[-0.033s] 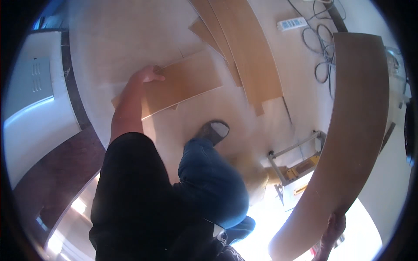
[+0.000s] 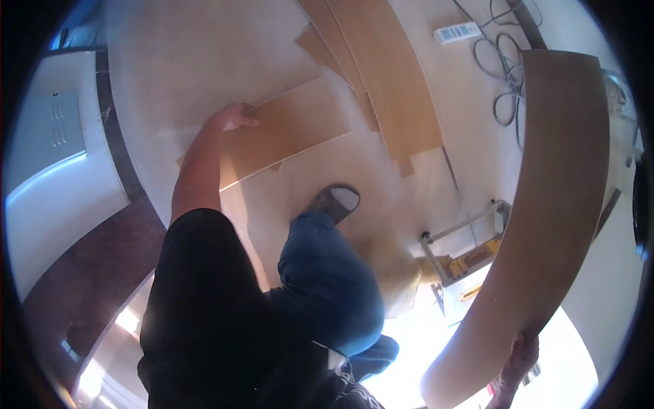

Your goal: The person marks flooring planks with a pencil and a square, carries them to a table saw, and makes cuts before returning to place the planks on the floor.

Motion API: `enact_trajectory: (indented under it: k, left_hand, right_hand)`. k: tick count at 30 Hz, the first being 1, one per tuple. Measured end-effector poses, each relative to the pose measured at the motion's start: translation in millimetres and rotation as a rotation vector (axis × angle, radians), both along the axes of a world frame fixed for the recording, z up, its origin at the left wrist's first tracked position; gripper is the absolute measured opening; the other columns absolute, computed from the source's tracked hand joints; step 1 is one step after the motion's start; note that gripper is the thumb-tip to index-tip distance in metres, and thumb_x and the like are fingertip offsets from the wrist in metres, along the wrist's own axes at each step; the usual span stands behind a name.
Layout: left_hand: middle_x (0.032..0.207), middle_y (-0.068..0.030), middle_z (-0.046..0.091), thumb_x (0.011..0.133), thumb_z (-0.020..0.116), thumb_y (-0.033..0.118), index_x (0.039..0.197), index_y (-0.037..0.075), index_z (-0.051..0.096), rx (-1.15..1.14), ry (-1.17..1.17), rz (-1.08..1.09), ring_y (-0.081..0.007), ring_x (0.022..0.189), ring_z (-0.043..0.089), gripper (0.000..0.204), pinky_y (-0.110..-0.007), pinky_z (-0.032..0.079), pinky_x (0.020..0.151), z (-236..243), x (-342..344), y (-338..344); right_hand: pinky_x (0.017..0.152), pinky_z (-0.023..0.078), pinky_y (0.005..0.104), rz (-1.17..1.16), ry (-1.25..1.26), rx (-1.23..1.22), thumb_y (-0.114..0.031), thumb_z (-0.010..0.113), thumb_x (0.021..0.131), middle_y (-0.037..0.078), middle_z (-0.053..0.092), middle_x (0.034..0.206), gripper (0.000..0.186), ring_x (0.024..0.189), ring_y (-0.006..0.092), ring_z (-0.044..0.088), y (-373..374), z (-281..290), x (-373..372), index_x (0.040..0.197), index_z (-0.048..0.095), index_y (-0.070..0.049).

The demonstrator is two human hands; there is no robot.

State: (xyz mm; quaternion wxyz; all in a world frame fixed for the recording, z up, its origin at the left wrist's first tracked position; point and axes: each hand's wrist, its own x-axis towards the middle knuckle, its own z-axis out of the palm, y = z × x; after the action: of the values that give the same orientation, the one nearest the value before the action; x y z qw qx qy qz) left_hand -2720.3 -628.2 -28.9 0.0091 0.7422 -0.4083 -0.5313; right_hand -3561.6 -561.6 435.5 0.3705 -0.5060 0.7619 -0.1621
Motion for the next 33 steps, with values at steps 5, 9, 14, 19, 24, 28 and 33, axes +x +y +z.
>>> enact_trajectory:
  k: [5, 9, 14, 19, 24, 28, 33]
  left_hand:
    - [0.109, -0.0138, 0.073, 0.081, 0.082, 0.031, 0.125, 0.007, 0.065, -0.021, 0.139, 0.124, -0.0275, 0.104, 0.067, 0.052, -0.043, 0.049, 0.098, 50, -67, 45]
    - [0.100, -0.0179, 0.073, 0.092, 0.065, 0.036, 0.116, 0.013, 0.067, -0.279, -0.297, -0.187, -0.0377, 0.090, 0.071, 0.033, -0.049, 0.056, 0.079, 118, -171, 112]
    - [0.094, -0.0170, 0.072, 0.099, 0.055, 0.037, 0.119, 0.012, 0.064, -0.209, -0.224, 0.028, -0.0400, 0.088, 0.069, 0.033, -0.052, 0.054, 0.076, 322, -188, 154]
    - [0.098, -0.0206, 0.071, 0.101, 0.050, 0.042, 0.114, 0.010, 0.061, -0.163, -0.250, 0.193, -0.0426, 0.090, 0.068, 0.036, -0.054, 0.053, 0.079, 481, -116, 216]
    - [0.093, -0.0200, 0.070, 0.100, 0.054, 0.036, 0.113, 0.009, 0.057, -0.103, -0.361, 0.351, -0.0408, 0.088, 0.069, 0.030, -0.054, 0.054, 0.077, 625, -47, 241]
    - [0.090, -0.0167, 0.071, 0.099, 0.056, 0.032, 0.110, 0.010, 0.055, -0.037, -0.389, 0.329, -0.0383, 0.087, 0.070, 0.024, -0.053, 0.054, 0.077, 656, 6, 244]
    - [0.104, -0.0150, 0.070, 0.097, 0.058, 0.029, 0.119, 0.010, 0.058, -0.018, -0.465, 0.066, -0.0361, 0.099, 0.069, 0.030, -0.050, 0.055, 0.080, 614, 64, 330]
  right_hand:
    - [0.088, 0.049, 0.0382, 0.188, 0.561, 0.102, -0.023, 0.061, 0.100, 0.018, 0.068, 0.110, 0.037, 0.100, 0.0255, 0.065, 31, 61, 27, 0.125, 0.060, 0.004]
    - [0.077, 0.048, 0.0425, 0.174, 0.644, 0.252, -0.016, 0.057, 0.101, 0.014, 0.063, 0.089, 0.022, 0.081, 0.0250, 0.058, 38, 114, 87, 0.108, 0.062, 0.004]
    - [0.070, 0.049, 0.0383, 0.335, 0.306, 0.068, -0.007, 0.056, 0.099, 0.014, 0.063, 0.082, 0.015, 0.078, 0.0283, 0.062, 47, 217, 144, 0.090, 0.063, 0.002]
    - [0.067, 0.054, 0.0434, 0.549, 0.565, 0.097, -0.013, 0.062, 0.095, 0.015, 0.069, 0.082, 0.012, 0.076, 0.0357, 0.068, 32, 307, 193, 0.086, 0.067, -0.007]
    - [0.072, 0.054, 0.0537, 0.765, 0.740, 0.384, -0.036, 0.052, 0.101, 0.019, 0.070, 0.088, 0.029, 0.084, 0.0406, 0.069, -23, 312, 251, 0.094, 0.062, -0.010]
    - [0.076, 0.052, 0.0572, 0.742, 0.702, 0.302, -0.039, 0.052, 0.099, 0.022, 0.071, 0.089, 0.033, 0.086, 0.0455, 0.068, -66, 308, 289, 0.097, 0.061, -0.007]
    - [0.075, 0.053, 0.0586, 0.905, 0.632, 0.283, -0.039, 0.052, 0.099, 0.025, 0.070, 0.092, 0.033, 0.088, 0.0459, 0.068, -143, 293, 378, 0.098, 0.062, -0.008]
